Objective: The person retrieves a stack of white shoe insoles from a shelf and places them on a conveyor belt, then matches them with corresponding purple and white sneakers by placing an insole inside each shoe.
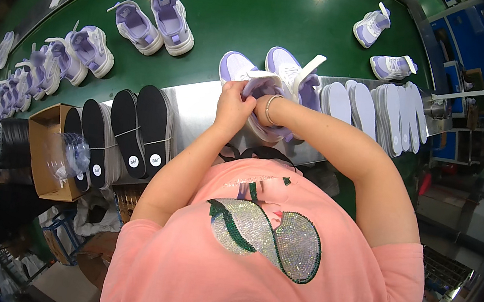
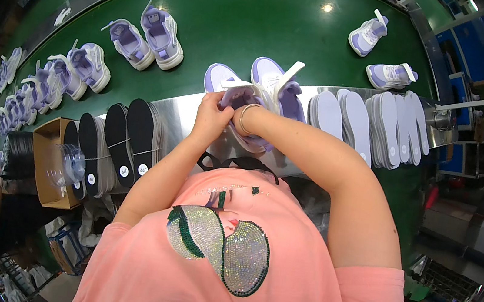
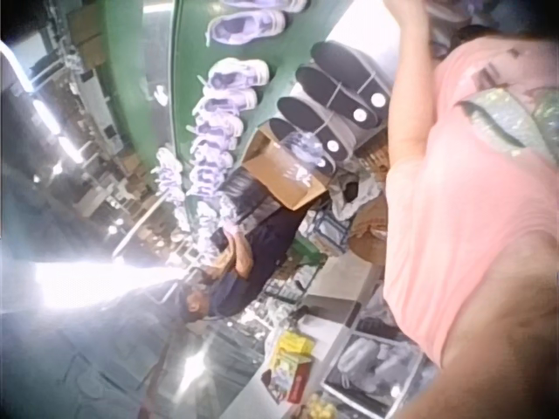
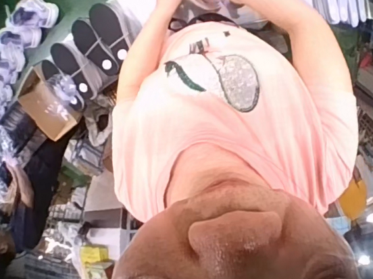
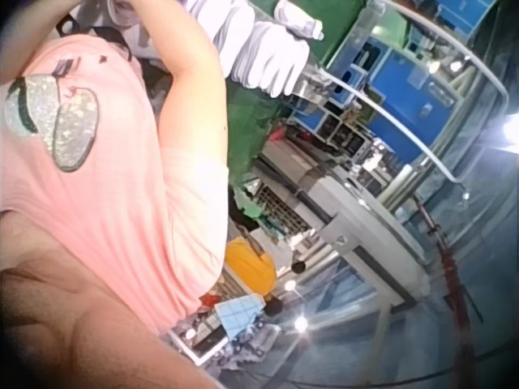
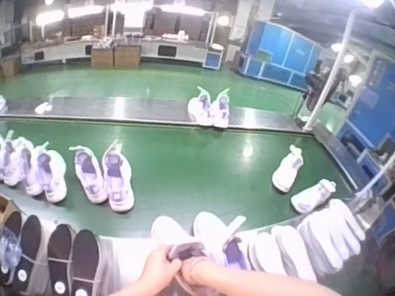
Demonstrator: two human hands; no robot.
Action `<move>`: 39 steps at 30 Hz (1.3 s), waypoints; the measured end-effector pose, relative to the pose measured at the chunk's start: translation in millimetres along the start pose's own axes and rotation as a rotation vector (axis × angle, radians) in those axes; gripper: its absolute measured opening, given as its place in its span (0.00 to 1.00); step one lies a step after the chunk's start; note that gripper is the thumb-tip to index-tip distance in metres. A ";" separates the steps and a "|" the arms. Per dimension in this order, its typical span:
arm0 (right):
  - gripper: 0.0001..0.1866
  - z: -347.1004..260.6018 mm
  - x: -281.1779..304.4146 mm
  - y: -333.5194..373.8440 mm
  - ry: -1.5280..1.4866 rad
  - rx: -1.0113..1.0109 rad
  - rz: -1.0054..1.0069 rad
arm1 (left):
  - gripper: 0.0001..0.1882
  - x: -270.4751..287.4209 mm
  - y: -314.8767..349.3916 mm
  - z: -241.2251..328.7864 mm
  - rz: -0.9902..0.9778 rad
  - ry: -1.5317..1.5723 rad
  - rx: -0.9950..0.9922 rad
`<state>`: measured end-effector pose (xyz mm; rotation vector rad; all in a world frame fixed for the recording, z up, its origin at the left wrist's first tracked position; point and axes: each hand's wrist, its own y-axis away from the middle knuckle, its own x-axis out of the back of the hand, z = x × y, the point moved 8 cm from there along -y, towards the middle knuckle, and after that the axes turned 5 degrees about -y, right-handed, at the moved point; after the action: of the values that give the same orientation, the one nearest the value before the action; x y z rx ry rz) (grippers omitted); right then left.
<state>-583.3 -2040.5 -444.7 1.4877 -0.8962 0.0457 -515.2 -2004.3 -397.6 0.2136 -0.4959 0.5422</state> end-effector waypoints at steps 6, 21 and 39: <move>0.15 6.1 11.0 18.7 0.043 -0.111 0.184 | 0.20 -0.7 -0.7 9.0 -0.014 -0.017 -0.029; 0.15 7.2 -22.5 62.1 0.003 0.100 0.035 | 0.19 -11.3 -1.8 12.6 -0.041 -0.098 -0.017; 0.10 30.2 64.6 98.0 0.027 0.313 1.246 | 0.15 -44.2 -17.4 -5.5 -0.280 0.623 0.376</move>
<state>-606.3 -2083.9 -333.9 0.9759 -1.7183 1.1482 -536.4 -2036.6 -425.7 0.4461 0.2455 0.3948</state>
